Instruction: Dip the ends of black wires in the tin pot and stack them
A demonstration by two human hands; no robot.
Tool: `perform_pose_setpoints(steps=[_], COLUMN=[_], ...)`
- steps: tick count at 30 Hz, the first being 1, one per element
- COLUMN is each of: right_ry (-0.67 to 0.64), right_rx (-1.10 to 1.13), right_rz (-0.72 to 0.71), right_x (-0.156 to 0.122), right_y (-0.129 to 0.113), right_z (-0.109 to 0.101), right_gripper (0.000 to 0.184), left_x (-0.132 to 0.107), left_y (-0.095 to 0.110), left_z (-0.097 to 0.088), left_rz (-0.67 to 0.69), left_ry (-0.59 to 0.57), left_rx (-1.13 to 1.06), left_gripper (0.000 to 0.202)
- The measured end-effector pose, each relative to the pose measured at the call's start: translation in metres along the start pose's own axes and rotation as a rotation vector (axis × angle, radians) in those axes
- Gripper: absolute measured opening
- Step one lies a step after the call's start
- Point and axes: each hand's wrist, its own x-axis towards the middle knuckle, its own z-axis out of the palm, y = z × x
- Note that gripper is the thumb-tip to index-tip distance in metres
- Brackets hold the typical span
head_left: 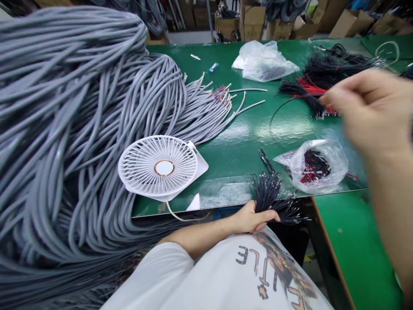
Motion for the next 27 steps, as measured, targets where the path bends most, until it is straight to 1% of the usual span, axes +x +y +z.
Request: perform_pose_setpoints(steps=[1, 3, 5, 6, 8, 9, 11, 13, 14, 15, 16, 17, 19, 20, 21, 23, 24, 25, 27], right_ry=[-0.07, -0.365, -0.652, -0.772, -0.952, -1.014, -1.089, -1.123, -1.119, -1.089, -1.03, -0.947, -0.747, -0.669, -0.619, -0.581, -0.582, -0.588, -0.604], right_rx=[-0.02, -0.167, -0.295, -0.328, -0.344, -0.35, -0.371, -0.38, -0.373, -0.353, -0.316, -0.263, -0.11, -0.024, 0.056, 0.168, 0.197, 0.21, 0.206], right_rz=[-0.063, -0.16, -0.223, -0.244, -0.261, -0.251, -0.217, -0.195, -0.191, -0.189, -0.185, -0.181, -0.172, -0.172, -0.174, -0.167, -0.152, -0.134, -0.092], right_x=[-0.003, -0.012, -0.025, -0.031, -0.044, -0.049, -0.057, -0.061, -0.061, -0.061, -0.061, -0.061, -0.066, -0.072, -0.079, -0.102, -0.115, -0.128, -0.153], right_y=[-0.013, -0.028, -0.031, -0.03, -0.027, -0.027, -0.027, -0.027, -0.027, -0.026, -0.024, -0.022, -0.018, -0.017, -0.016, -0.015, -0.014, -0.014, -0.012], right_z=[0.018, 0.05, 0.075, 0.083, 0.093, 0.096, 0.098, 0.097, 0.093, 0.087, 0.077, 0.064, 0.031, 0.012, -0.007, -0.041, -0.054, -0.064, -0.077], right_gripper=[0.021, 0.019, 0.02, 0.021, 0.023, 0.024, 0.026, 0.025, 0.024, 0.024, 0.024, 0.024, 0.023, 0.023, 0.023, 0.021, 0.019, 0.018, 0.018], left_x=[-0.001, -0.004, -0.007, -0.008, -0.01, -0.011, -0.011, -0.01, -0.009, -0.009, -0.008, -0.007, -0.004, -0.003, -0.001, 0.004, 0.006, 0.008, 0.012], left_y=[-0.001, 0.0, 0.001, 0.003, 0.005, 0.006, 0.007, 0.008, 0.008, 0.008, 0.007, 0.007, 0.006, 0.006, 0.006, 0.006, 0.007, 0.007, 0.008], left_z=[0.0, -0.002, -0.004, -0.006, -0.008, -0.008, -0.009, -0.008, -0.007, -0.006, -0.005, -0.004, -0.003, -0.002, -0.001, 0.002, 0.004, 0.007, 0.013], left_rz=[0.016, 0.07, 0.12, 0.136, 0.153, 0.157, 0.157, 0.138, 0.124, 0.111, 0.101, 0.092, 0.062, 0.042, 0.021, -0.007, -0.012, -0.012, -0.004], left_ry=[-0.008, -0.035, -0.069, -0.084, -0.099, -0.101, -0.102, -0.095, -0.084, -0.068, -0.049, -0.03, -0.009, -0.01, -0.017, -0.04, -0.054, -0.065, -0.084], left_rx=[0.011, 0.054, 0.12, 0.147, 0.173, 0.171, 0.151, 0.129, 0.12, 0.112, 0.103, 0.092, 0.072, 0.065, 0.062, 0.063, 0.068, 0.076, 0.11], left_gripper=[0.059, 0.06, 0.062, 0.063, 0.063, 0.064, 0.063, 0.063, 0.063, 0.062, 0.062, 0.061, 0.06, 0.06, 0.059, 0.058, 0.057, 0.056, 0.055])
